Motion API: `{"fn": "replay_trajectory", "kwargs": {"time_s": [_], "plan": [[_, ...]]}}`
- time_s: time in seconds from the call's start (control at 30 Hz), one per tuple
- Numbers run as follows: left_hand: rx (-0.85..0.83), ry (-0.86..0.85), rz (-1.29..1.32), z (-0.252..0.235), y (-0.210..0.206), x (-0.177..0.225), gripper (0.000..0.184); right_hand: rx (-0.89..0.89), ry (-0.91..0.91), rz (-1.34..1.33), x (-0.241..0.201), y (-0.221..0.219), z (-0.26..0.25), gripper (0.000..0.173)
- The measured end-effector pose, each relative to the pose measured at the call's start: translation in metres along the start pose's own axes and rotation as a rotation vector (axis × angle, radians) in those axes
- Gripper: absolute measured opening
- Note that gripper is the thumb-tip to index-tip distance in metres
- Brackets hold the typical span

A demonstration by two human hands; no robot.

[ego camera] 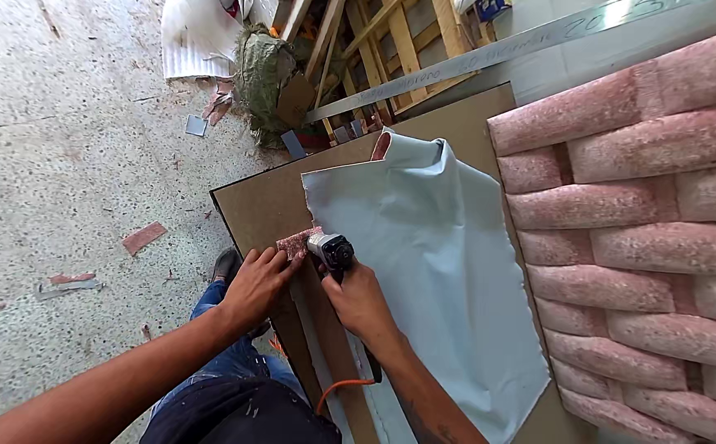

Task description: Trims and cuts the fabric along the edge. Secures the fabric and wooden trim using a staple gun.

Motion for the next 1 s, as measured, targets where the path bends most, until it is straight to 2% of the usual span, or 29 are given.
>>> {"fn": "replay_trajectory", "kwargs": {"time_s": [0.17, 0.27, 0.37, 0.47, 0.53, 0.6, 0.73, 0.83, 0.93, 1.0], "plan": [[0.016, -0.024, 0.002, 0.001, 0.0, -0.002, 0.042, 0.006, -0.002, -0.025, -0.008, 0.003, 0.005, 0.024], [0.02, -0.034, 0.01, 0.006, -0.001, -0.001, 0.033, -0.028, 0.023, 0.001, -0.017, -0.004, 0.012, 0.025], [0.025, -0.052, 0.017, 0.01, 0.0, -0.003, 0.038, -0.016, -0.012, -0.043, -0.007, 0.001, 0.022, 0.023], [0.045, -0.058, 0.043, 0.021, 0.005, 0.001, 0.037, 0.12, -0.092, -0.221, 0.023, 0.017, 0.061, 0.021], [0.032, -0.137, 0.121, 0.031, 0.004, 0.023, 0.03, 0.194, -0.192, -0.339, 0.052, 0.023, 0.11, 0.023], [-0.031, -0.299, 0.213, 0.032, -0.011, 0.061, 0.021, 0.269, -0.327, -0.43, 0.086, 0.017, 0.165, 0.024], [-0.402, -0.616, 0.406, 0.032, -0.074, 0.168, 0.017, 0.442, -0.638, -0.566, 0.155, -0.035, 0.294, 0.031], [-0.641, -0.837, 0.379, 0.054, -0.139, 0.254, 0.02, 0.631, -0.94, -0.816, 0.189, -0.11, 0.396, 0.032], [-0.79, -1.022, 0.296, 0.096, -0.208, 0.343, 0.024, 0.81, -1.261, -1.07, 0.217, -0.195, 0.493, 0.027], [-0.913, -1.084, 0.212, 0.129, -0.254, 0.402, 0.027, 0.854, -1.454, -1.062, 0.248, -0.247, 0.554, 0.027]]}}
Point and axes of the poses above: each hand's wrist, its own z-axis away from the middle knuckle, its own y-axis out of the back of the hand, x = y × z, the point moved 1 cm from there along -z, towards the middle knuckle, and after that the axes turned 9 degrees about z, right-handed, at the moved point
